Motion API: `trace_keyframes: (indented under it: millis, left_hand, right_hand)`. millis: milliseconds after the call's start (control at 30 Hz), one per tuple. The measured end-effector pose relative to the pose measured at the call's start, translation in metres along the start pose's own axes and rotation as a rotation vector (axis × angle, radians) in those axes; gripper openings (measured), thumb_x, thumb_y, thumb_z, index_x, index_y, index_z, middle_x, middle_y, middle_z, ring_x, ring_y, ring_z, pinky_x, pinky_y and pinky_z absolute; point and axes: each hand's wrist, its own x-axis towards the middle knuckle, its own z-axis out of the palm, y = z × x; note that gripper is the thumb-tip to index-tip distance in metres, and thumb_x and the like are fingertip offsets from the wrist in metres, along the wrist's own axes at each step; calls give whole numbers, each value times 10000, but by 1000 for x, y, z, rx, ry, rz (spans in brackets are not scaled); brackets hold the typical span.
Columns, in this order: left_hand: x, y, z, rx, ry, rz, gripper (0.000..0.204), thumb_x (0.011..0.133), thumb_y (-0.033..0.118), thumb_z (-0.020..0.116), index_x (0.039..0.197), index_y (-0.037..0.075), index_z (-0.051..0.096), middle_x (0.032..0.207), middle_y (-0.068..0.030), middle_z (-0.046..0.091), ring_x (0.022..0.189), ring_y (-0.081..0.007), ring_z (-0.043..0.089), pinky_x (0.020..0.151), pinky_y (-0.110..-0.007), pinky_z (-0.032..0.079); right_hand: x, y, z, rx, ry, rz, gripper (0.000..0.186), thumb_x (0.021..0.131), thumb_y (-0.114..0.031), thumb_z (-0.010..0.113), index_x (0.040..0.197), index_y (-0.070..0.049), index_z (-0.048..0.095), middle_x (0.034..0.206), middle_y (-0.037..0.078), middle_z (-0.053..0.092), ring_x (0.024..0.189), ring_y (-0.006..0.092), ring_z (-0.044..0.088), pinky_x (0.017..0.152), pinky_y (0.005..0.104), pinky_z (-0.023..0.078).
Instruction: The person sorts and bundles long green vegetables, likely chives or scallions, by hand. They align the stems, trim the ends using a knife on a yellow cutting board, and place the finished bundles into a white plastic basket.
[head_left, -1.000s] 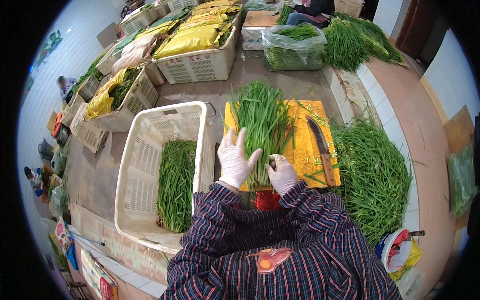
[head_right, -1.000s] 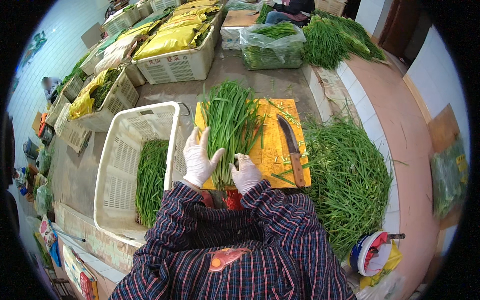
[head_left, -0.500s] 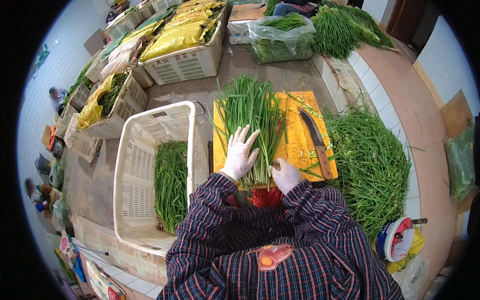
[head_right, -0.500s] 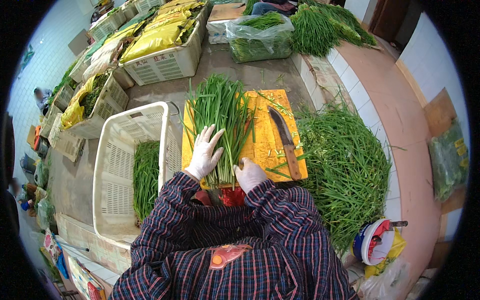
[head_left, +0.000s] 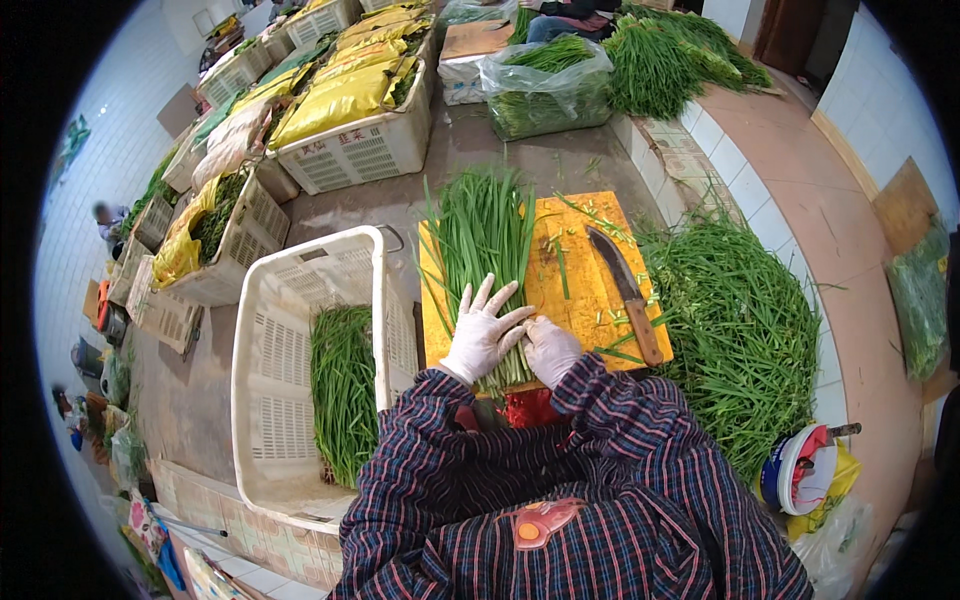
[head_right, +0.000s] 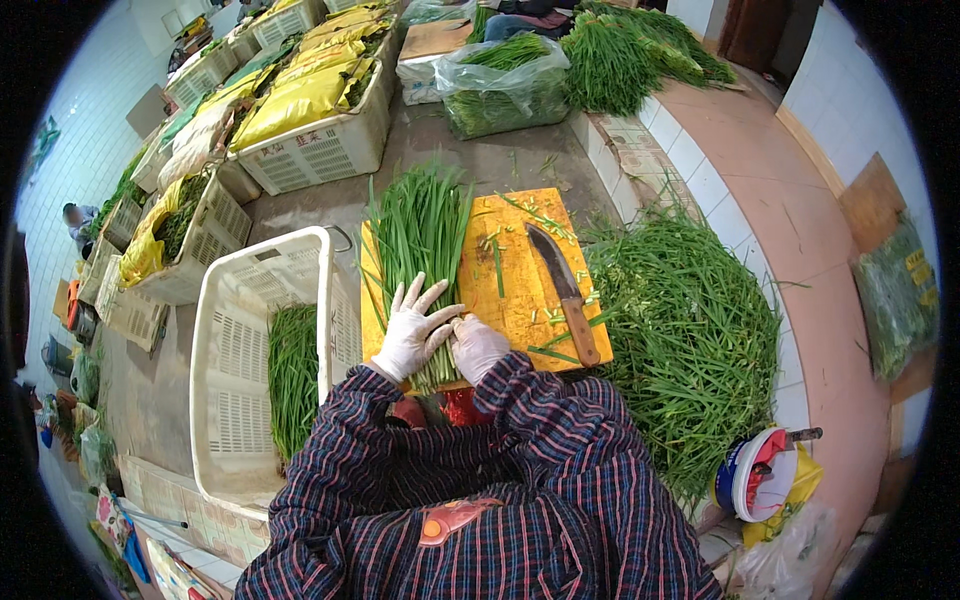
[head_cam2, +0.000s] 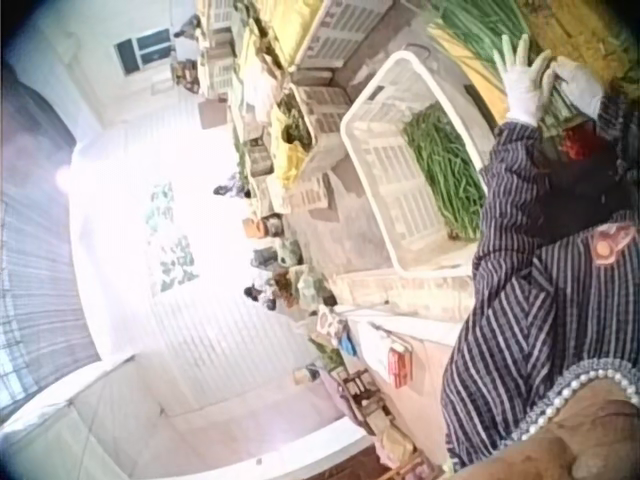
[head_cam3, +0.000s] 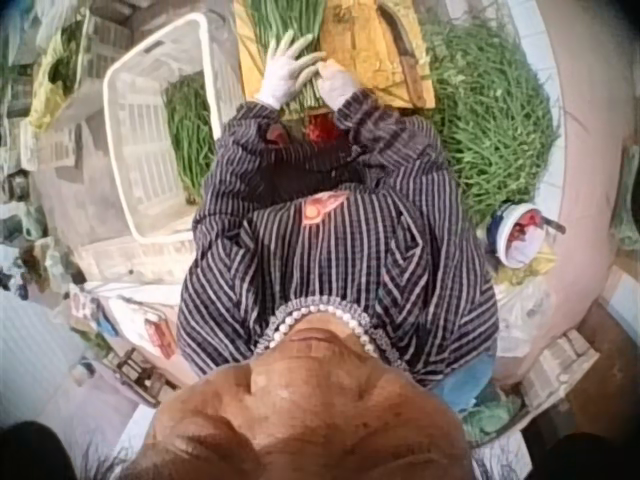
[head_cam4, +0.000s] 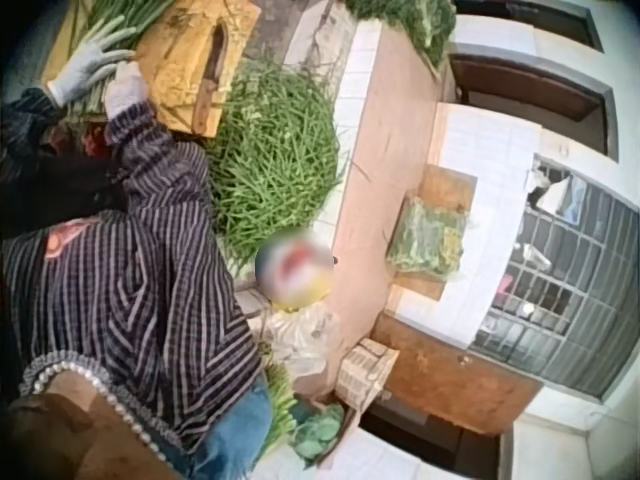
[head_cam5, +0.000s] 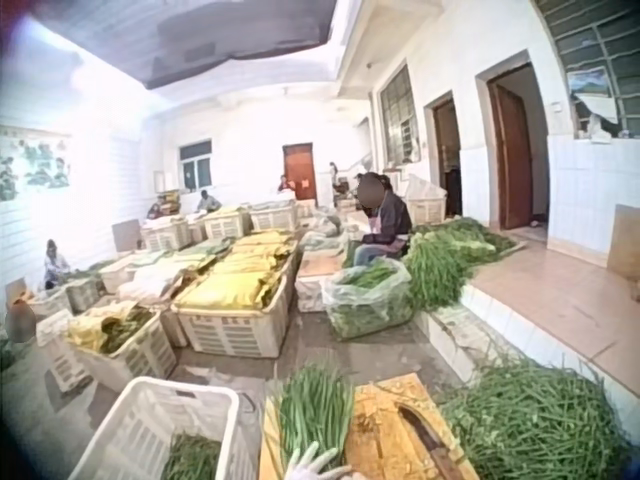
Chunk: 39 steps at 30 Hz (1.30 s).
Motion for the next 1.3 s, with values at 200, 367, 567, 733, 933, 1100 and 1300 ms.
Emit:
trace_keyframes:
  millis: [200, 367, 567, 733, 933, 1100, 1300]
  left_hand:
    - [4, -1, 3, -27, -44, 3, 260, 841, 299, 518, 1071, 225, 616, 1300, -81, 433, 1280, -372, 263, 1042, -549, 165]
    - [7, 1, 0, -1, -72, 14, 271, 833, 270, 508, 1078, 233, 617, 1301, -89, 429, 1268, -384, 275, 1040, -539, 176]
    - [11, 4, 1, 37, -113, 21, 299, 834, 280, 504, 1119, 255, 594, 1309, -81, 423, 1272, -373, 271, 1034, -547, 180]
    - [16, 7, -1, 71, -126, 46, 329, 836, 311, 511, 1157, 267, 567, 1307, -77, 422, 1270, -366, 276, 1026, -564, 183]
    - [21, 5, 4, 91, -124, 111, 322, 829, 336, 525, 1138, 266, 583, 1271, -74, 462, 1255, -348, 310, 1016, -573, 199]
    - [21, 1, 13, 42, -134, 114, 298, 836, 363, 514, 1087, 244, 618, 1268, -76, 464, 1270, -340, 291, 1023, -571, 180]
    - [19, -2, 8, -31, -165, 79, 309, 841, 324, 517, 1133, 256, 592, 1304, -73, 437, 1279, -358, 272, 1034, -561, 162]
  right_hand:
    - [26, 39, -27, 91, -53, -9, 232, 834, -179, 495, 1013, -75, 601, 955, 148, 620, 878, 324, 591, 784, 389, 473]
    - [48, 39, -35, -314, -208, -160, 232, 858, -138, 435, 1041, -88, 569, 990, 122, 612, 887, 303, 599, 759, 380, 488]
    - [46, 51, -25, -426, -265, -152, 202, 873, -127, 400, 969, -68, 567, 931, 125, 610, 860, 300, 607, 704, 403, 498]
    - [30, 57, -35, -380, -308, -129, 190, 815, -240, 531, 923, -86, 557, 826, 116, 620, 793, 290, 613, 662, 424, 479]
    - [22, 49, -37, -432, -318, -206, 182, 842, -192, 451, 932, -82, 565, 818, 128, 626, 784, 304, 620, 642, 419, 491]
    - [4, 36, -56, -439, -125, -215, 223, 832, -255, 512, 942, -69, 571, 825, 138, 628, 782, 290, 624, 616, 407, 491]
    - [-48, -11, -46, -394, -326, -88, 446, 753, -461, 612, 887, -37, 579, 792, 129, 622, 778, 276, 623, 666, 384, 489]
